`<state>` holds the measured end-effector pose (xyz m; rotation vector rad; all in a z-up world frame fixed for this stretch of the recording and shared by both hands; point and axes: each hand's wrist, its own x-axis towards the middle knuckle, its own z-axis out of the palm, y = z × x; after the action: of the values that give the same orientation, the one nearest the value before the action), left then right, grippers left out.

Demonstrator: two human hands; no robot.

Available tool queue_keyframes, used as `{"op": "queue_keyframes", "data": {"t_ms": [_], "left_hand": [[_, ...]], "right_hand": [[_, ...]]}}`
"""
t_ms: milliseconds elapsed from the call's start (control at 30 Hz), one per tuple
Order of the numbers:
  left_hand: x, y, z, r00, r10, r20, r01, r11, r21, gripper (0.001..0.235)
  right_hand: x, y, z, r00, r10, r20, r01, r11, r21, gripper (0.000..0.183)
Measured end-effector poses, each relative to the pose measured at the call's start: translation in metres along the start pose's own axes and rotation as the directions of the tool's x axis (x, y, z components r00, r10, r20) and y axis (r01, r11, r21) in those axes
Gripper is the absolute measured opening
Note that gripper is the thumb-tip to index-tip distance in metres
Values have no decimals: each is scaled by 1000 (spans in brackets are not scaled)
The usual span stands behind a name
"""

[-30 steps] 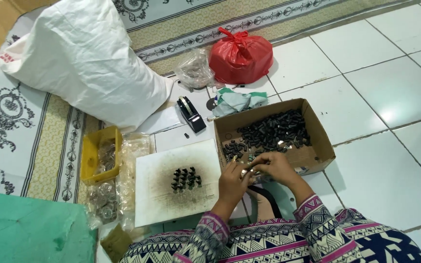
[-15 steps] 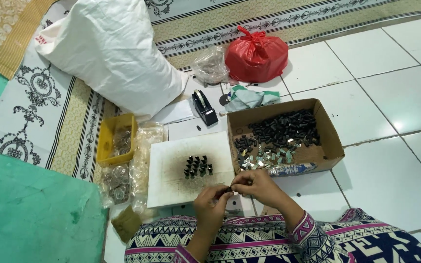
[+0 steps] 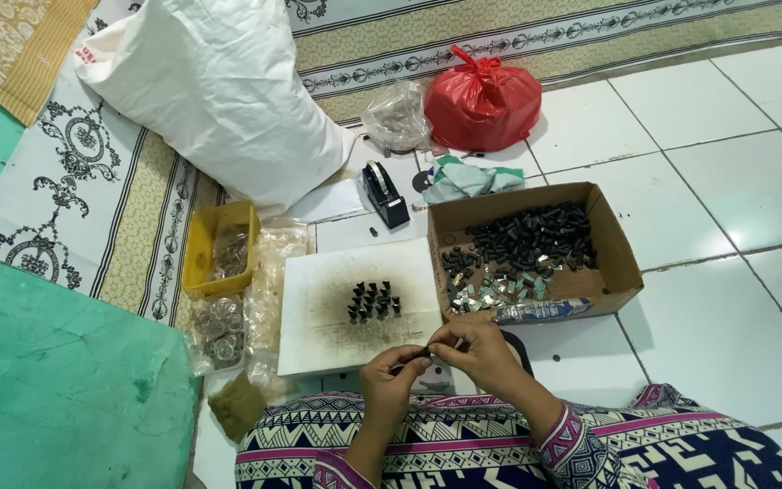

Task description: Assembling small metal components by picking them from a box and placing them into a template board.

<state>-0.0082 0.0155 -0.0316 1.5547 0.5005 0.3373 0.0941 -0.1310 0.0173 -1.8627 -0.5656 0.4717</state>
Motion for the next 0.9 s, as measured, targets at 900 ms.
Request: {"op": "queue_keyframes", "data": {"t_ms": [900], "left_hand": [[22, -13, 0, 990, 138, -15, -138, 990, 8, 21]], "right_hand": [[18, 30, 24, 995, 10, -102, -19, 996, -85, 21]]}}
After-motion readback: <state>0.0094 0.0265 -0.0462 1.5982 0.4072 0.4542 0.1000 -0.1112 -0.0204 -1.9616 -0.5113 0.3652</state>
